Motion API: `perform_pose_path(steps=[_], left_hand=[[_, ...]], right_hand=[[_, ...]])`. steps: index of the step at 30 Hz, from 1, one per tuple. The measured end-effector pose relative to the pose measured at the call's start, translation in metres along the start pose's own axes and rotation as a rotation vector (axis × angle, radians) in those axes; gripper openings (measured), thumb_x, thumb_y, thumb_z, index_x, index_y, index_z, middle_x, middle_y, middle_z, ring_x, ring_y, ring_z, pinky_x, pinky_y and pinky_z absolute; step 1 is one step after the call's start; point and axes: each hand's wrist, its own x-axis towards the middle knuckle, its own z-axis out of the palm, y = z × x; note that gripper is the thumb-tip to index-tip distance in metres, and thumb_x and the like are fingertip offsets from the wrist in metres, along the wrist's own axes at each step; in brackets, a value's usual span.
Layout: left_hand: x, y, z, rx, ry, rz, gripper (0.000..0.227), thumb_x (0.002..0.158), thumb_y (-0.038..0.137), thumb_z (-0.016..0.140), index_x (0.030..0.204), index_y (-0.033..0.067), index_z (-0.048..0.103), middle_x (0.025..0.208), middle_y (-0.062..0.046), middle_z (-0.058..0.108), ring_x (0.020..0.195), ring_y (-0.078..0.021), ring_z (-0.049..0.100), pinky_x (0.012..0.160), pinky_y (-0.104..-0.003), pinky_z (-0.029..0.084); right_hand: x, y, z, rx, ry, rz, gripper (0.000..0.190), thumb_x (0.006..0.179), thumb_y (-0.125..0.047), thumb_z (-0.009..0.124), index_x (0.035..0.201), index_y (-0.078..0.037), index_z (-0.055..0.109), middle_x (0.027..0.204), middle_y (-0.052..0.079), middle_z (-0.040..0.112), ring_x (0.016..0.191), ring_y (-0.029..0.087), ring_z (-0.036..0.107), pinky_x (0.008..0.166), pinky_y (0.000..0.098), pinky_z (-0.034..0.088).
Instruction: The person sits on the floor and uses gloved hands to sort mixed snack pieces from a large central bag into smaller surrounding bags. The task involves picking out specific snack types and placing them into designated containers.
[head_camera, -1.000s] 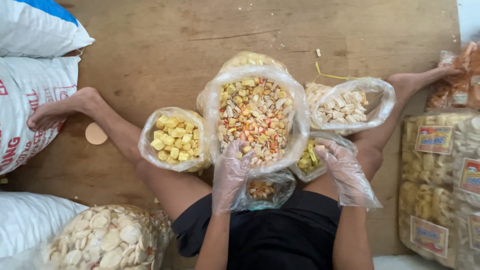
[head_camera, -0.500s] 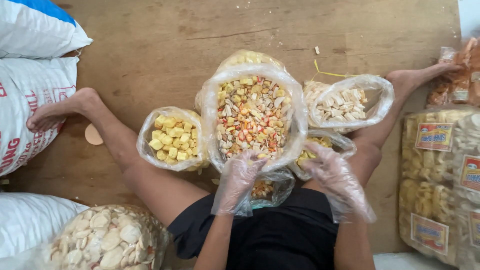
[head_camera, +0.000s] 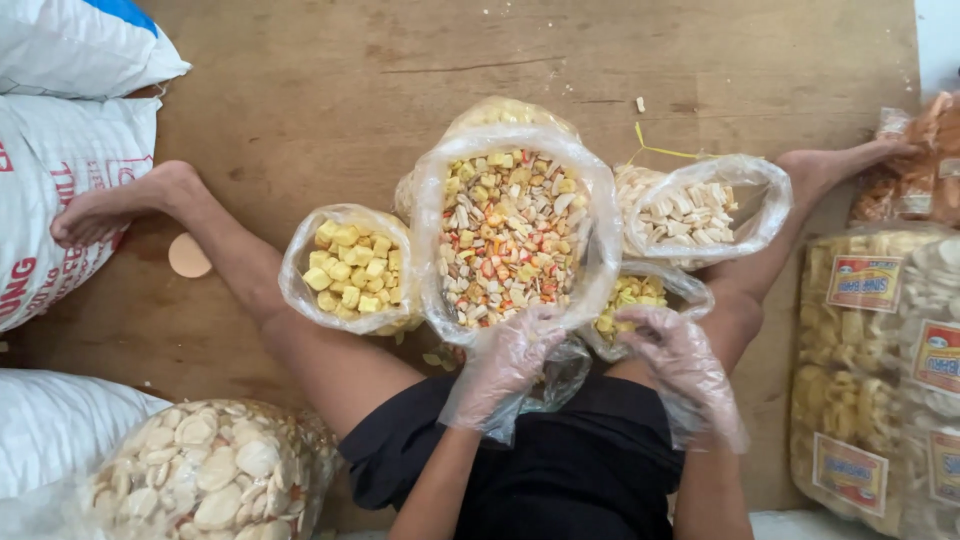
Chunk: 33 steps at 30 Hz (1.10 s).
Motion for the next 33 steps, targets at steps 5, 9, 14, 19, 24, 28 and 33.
perform_pose_path(steps=[5,9,14,19,24,28,33], left_hand=[[0.000,0.011,-0.014,0.271,0.147,-0.112,0.063,0.089,0.052,0.065,0.143,0.0222,0.051,0.113,-0.022,0.073,0.112,-0.0435,0.068,0.104,-0.057,0.051],[0.021,-0.067,0.003,0.455,0.132,-0.045,0.045,0.089,0.055,0.066,0.115,0.0185,0.067,0.089,-0.015,0.075,0.097,-0.0383,0.074,0.089,-0.053,0.057],[0.002,-0.018,-0.021,0.300,0.120,-0.104,0.035,0.091,0.055,0.066,0.109,0.0263,0.075,0.092,-0.010,0.078,0.104,-0.0312,0.073,0.088,-0.044,0.058],[-0.017,0.014,-0.041,0.260,0.160,-0.202,0.050,0.086,0.062,0.069,0.101,0.0151,0.077,0.094,-0.018,0.077,0.106,-0.0372,0.071,0.094,-0.047,0.056],[-0.015,0.004,-0.044,0.133,0.154,-0.224,0.047,0.085,0.059,0.071,0.088,0.0126,0.080,0.092,-0.017,0.078,0.106,-0.0362,0.072,0.092,-0.044,0.056],[-0.008,0.014,-0.044,0.165,0.091,-0.183,0.042,0.085,0.051,0.074,0.086,0.0087,0.081,0.087,-0.021,0.077,0.099,-0.0368,0.074,0.086,-0.044,0.057],[0.010,-0.028,-0.023,0.169,0.092,-0.035,0.032,0.079,0.046,0.082,0.061,0.0207,0.073,0.059,-0.002,0.068,0.066,-0.0132,0.070,0.068,-0.027,0.056]], right_hand=[[-0.001,0.024,-0.021,-0.505,0.096,0.338,0.047,0.081,-0.032,0.077,0.127,-0.040,0.071,0.122,0.005,0.073,0.111,0.033,0.070,0.098,0.0480,0.057],[0.025,-0.017,0.006,-0.372,0.091,0.303,0.044,0.079,-0.039,0.078,0.121,-0.050,0.072,0.119,-0.008,0.072,0.104,0.020,0.072,0.092,0.0360,0.060],[0.063,-0.103,0.049,-0.225,-0.097,-0.045,0.048,0.078,-0.016,0.077,0.124,-0.029,0.073,0.118,0.016,0.067,0.100,0.042,0.070,0.085,0.0517,0.063],[0.102,-0.050,0.098,-0.431,-0.168,0.079,0.052,0.078,-0.029,0.074,0.129,-0.040,0.068,0.121,0.008,0.067,0.103,0.033,0.073,0.091,0.0471,0.062],[0.078,-0.093,0.061,-0.217,-0.063,0.088,0.043,0.077,-0.023,0.077,0.118,-0.030,0.075,0.114,0.011,0.073,0.103,0.035,0.073,0.088,0.0464,0.062],[0.044,-0.105,0.030,-0.019,0.091,0.267,0.033,0.077,-0.024,0.079,0.109,-0.027,0.081,0.102,0.012,0.077,0.096,0.032,0.074,0.079,0.0431,0.063],[0.011,-0.008,0.009,0.069,0.349,0.354,0.037,0.080,-0.022,0.079,0.116,-0.024,0.079,0.118,0.012,0.071,0.097,0.030,0.072,0.081,0.0427,0.061]])
